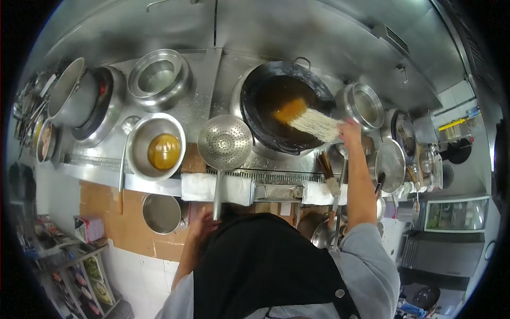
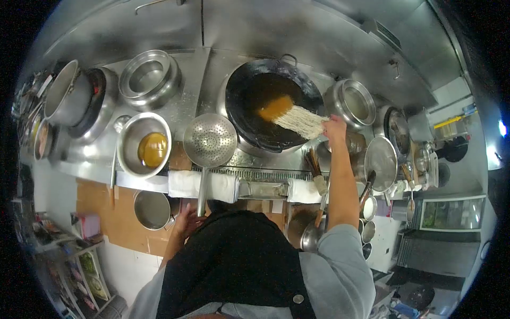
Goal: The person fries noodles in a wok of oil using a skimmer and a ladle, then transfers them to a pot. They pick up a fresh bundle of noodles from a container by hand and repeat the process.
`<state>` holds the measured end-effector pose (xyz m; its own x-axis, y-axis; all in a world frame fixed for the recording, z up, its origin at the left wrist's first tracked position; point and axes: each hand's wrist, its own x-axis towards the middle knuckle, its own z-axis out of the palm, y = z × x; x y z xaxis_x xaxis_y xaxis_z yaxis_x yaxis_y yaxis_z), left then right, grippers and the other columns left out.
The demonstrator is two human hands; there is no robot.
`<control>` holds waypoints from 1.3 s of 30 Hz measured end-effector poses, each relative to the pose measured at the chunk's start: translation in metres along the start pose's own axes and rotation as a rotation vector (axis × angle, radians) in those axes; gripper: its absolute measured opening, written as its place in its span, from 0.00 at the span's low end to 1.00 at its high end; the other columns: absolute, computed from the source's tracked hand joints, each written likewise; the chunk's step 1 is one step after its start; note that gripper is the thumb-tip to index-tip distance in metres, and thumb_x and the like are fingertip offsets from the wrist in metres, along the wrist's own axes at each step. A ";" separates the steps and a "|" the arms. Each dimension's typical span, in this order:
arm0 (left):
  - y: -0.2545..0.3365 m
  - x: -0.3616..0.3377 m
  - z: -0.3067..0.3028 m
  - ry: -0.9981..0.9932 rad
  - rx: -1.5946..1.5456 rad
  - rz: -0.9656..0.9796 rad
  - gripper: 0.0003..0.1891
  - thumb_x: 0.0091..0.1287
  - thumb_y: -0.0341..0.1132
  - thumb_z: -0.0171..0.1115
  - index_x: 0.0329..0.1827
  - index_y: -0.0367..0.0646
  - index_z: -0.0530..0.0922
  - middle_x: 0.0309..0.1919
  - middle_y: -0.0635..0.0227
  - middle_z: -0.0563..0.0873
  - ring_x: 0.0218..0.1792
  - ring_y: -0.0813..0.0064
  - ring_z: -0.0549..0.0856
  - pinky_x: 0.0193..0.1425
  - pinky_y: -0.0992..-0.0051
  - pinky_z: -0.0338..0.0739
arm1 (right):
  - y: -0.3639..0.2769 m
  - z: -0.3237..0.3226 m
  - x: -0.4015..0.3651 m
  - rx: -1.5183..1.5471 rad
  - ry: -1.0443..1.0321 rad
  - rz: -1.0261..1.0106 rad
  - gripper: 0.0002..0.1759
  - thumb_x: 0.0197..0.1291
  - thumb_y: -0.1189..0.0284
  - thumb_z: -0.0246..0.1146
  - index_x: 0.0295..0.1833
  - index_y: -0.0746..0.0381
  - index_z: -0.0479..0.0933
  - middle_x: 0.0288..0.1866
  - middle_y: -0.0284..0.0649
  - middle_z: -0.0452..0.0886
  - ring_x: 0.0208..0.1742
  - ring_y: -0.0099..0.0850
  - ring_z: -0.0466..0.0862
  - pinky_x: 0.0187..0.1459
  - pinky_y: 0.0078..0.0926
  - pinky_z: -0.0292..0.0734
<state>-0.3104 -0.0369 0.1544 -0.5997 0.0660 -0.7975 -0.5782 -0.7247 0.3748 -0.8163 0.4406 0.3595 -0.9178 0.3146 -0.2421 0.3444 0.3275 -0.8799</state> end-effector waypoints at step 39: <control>0.205 -0.051 0.292 0.320 0.964 1.022 0.18 0.59 0.31 0.68 0.51 0.29 0.82 0.36 0.47 0.89 0.36 0.55 0.89 0.40 0.60 0.82 | 0.115 -0.278 -0.241 0.591 -0.001 0.026 0.13 0.70 0.75 0.62 0.57 0.64 0.74 0.46 0.41 0.84 0.32 0.32 0.86 0.28 0.33 0.86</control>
<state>-0.5600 0.0112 0.4104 -0.8994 -0.4369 -0.0104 -0.1981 0.3863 0.9009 -0.5007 0.6501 0.4303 -0.9110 0.3145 -0.2667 0.1987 -0.2320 -0.9522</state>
